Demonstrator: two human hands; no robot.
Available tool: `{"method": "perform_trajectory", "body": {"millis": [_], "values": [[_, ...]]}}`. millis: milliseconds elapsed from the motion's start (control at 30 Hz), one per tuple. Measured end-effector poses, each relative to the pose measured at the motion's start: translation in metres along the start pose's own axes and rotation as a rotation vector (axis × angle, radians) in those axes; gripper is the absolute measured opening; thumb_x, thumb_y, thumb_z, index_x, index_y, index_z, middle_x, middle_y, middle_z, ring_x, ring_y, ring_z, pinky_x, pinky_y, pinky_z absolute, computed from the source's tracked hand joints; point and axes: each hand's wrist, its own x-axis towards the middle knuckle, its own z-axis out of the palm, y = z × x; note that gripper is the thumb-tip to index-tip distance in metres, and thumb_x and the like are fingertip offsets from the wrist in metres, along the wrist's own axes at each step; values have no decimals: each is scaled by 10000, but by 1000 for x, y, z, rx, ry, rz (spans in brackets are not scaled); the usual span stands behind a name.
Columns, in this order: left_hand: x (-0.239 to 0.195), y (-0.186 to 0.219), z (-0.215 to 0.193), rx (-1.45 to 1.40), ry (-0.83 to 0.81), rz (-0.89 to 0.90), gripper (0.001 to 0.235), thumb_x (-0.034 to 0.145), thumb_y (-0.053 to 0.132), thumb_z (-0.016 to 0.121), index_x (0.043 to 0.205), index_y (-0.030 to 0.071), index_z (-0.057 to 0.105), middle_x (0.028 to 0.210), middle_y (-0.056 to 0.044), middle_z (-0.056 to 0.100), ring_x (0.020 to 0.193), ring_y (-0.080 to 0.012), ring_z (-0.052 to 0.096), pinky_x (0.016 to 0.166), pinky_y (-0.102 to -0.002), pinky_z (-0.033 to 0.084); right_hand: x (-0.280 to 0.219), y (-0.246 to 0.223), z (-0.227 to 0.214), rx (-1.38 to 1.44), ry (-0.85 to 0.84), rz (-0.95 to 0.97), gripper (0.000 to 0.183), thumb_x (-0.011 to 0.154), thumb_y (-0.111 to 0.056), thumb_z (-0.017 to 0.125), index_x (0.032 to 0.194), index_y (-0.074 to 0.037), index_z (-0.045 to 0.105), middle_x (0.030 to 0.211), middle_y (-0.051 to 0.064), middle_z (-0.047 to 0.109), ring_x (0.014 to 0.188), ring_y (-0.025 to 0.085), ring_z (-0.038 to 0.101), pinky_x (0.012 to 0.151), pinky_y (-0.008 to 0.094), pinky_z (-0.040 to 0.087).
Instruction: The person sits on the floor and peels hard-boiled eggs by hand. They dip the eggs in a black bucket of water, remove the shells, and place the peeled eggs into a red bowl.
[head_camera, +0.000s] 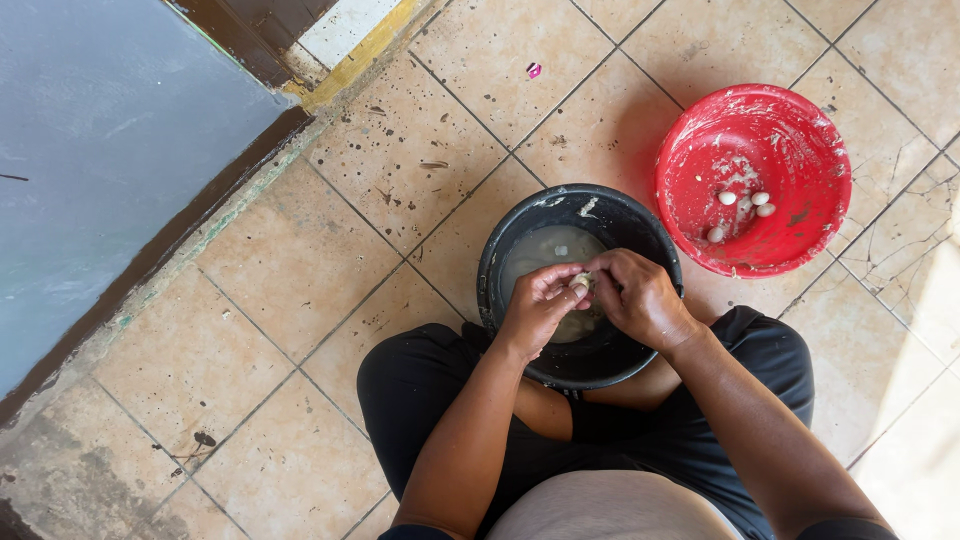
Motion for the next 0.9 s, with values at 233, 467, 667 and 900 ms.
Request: {"method": "perform_trajectory", "body": {"millis": [233, 467, 667, 900], "values": [[-1, 24, 12, -133, 13, 55, 431, 979, 82, 647, 1392, 4, 552, 1311, -172, 656, 1109, -224, 679, 969, -347, 580, 2, 17, 12, 663, 189, 634, 207, 1021, -96, 568, 1213, -53, 633, 1084, 51, 692, 954, 145, 682, 830, 295, 571], [-16, 35, 37, 1042, 110, 778, 485, 964, 192, 731, 1389, 30, 564, 1403, -145, 622, 1353, -325, 569, 1133, -475, 469, -28, 30, 27, 1678, 82, 883, 254, 1046, -248, 550, 1133, -39, 666, 950, 103, 685, 851, 210, 660, 721, 327, 554], [1, 23, 3, 216, 317, 103, 391, 992, 230, 679, 1322, 33, 609, 1324, -125, 645, 1241, -244, 619, 996, -375, 516, -43, 128, -37, 1412, 584, 658, 95, 1031, 19, 528, 1049, -47, 595, 1032, 100, 665, 939, 197, 638, 824, 306, 546], [4, 8, -12, -9, 371, 104, 293, 1018, 225, 657, 1245, 40, 637, 1256, -84, 659, 1169, -197, 626, 945, -331, 509, -28, 147, -46, 1093, 761, 1166, 212, 1034, -133, 490, 1220, -41, 533, 1031, 182, 653, 988, 325, 665, 885, 438, 598]]}}
